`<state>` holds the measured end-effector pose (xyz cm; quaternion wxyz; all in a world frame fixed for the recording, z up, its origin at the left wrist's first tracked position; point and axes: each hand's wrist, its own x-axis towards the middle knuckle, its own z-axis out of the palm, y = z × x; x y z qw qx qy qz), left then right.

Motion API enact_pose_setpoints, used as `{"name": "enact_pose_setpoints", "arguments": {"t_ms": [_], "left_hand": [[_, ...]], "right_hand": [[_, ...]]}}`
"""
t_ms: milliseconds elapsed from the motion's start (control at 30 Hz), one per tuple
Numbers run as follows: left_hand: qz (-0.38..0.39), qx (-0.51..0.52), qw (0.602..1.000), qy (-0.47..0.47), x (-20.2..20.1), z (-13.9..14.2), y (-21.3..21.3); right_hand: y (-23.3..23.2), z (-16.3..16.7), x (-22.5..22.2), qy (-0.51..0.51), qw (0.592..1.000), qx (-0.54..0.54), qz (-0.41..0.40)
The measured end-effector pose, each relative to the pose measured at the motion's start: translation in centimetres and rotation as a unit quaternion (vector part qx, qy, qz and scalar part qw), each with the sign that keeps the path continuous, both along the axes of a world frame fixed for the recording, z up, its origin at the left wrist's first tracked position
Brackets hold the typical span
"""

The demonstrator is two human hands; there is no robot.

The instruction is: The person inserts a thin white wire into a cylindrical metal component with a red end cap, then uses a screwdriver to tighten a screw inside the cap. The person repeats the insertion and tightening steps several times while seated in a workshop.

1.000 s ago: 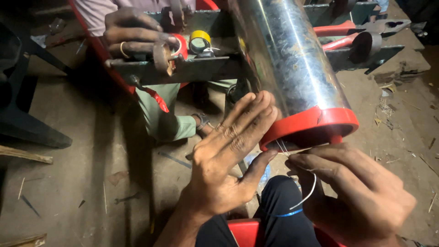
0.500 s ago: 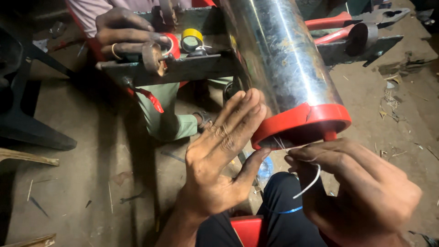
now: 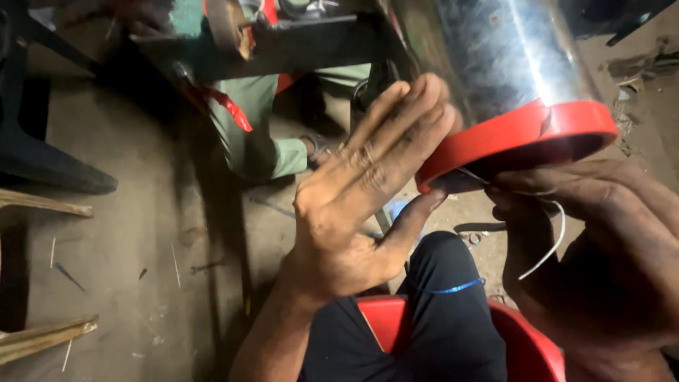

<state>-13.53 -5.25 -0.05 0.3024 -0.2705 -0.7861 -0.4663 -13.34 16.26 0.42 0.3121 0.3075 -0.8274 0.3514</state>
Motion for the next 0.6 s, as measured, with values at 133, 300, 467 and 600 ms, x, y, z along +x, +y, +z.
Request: {"name": "enact_pose_setpoints", "arguments": {"t_ms": [133, 300, 467, 600], "left_hand": [[0.001, 0.001, 1.000, 0.001, 0.1, 0.1, 0.0], [0.019, -0.007, 1.000, -0.008, 0.2, 0.2, 0.2], [0.007, 0.002, 1.000, -0.005, 0.3, 0.1, 0.2], [0.004, 0.008, 1.000, -0.003, 0.4, 0.0, 0.2]], "right_hand": [[0.1, -0.3, 1.4, -0.016, 0.999, 0.014, -0.046], [0.5, 0.2, 1.3, -0.050, 0.999, 0.005, -0.020], [0.1, 0.7, 0.2, -0.029, 1.000, 0.009, 0.007], [-0.9, 1.1, 0.7, 0.028, 0.997, 0.066, -0.016]]}}
